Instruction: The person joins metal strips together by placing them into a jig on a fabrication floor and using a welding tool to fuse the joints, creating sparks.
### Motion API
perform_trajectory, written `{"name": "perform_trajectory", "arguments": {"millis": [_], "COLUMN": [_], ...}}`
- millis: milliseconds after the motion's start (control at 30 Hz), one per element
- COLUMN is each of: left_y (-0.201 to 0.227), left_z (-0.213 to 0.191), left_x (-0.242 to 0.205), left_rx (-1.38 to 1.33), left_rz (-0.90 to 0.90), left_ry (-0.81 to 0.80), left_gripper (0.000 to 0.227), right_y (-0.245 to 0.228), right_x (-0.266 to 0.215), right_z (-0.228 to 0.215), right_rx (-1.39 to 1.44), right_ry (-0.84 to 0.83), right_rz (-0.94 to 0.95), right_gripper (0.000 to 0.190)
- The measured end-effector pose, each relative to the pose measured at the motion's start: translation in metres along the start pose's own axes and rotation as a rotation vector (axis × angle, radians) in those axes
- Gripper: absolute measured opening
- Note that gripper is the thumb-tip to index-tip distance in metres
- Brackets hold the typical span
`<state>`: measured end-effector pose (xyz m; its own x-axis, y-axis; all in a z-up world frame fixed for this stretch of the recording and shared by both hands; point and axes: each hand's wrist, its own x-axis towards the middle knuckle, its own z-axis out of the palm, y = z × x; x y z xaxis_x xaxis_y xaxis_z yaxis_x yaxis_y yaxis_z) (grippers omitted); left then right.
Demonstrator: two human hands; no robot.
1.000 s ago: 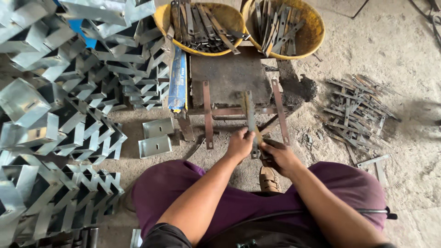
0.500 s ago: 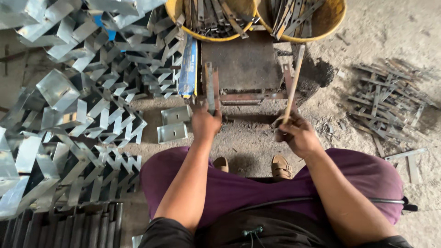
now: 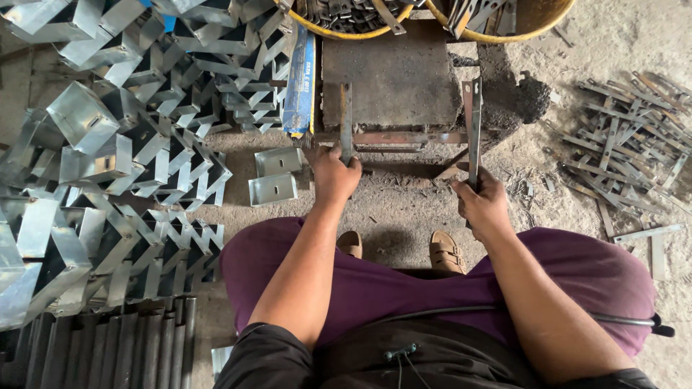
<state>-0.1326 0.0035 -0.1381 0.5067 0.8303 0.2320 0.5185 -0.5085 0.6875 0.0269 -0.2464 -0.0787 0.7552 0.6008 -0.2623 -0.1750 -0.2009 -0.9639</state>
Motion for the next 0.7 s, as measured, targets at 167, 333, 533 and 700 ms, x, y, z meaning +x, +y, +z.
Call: {"name": "perform_trajectory", "arguments": {"millis": [167,333,533,700], "left_y": [0.013,0.009,0.013,0.035], "left_z": [-0.014,-0.009,-0.012,-0.043], "left_x": [-0.007,-0.007,-0.006,0.001], "left_rx": [-0.08,-0.063,-0.026,0.05], "left_rz": [-0.059,-0.071,-0.03,-0.292], "left_ry": [-0.064,-0.069,-0.026,-0.287], "left_gripper": [0.053,0.05,0.047,0.062], "right_y": [0.001,-0.002,0.001,0.008], "right_x": [0.003,0.001,0.001,0.007], "right_z": [0.002,0.006,0.005,0.001], "right_rx": [-0.031,-0.077,-0.078,0.005], "right_ry": [-0.006,0.009,0.002,0.018], "right_rz": [0.008,0.028,0.023,0.002], "right_gripper": [0.041,0.042,0.043,0.043]}}
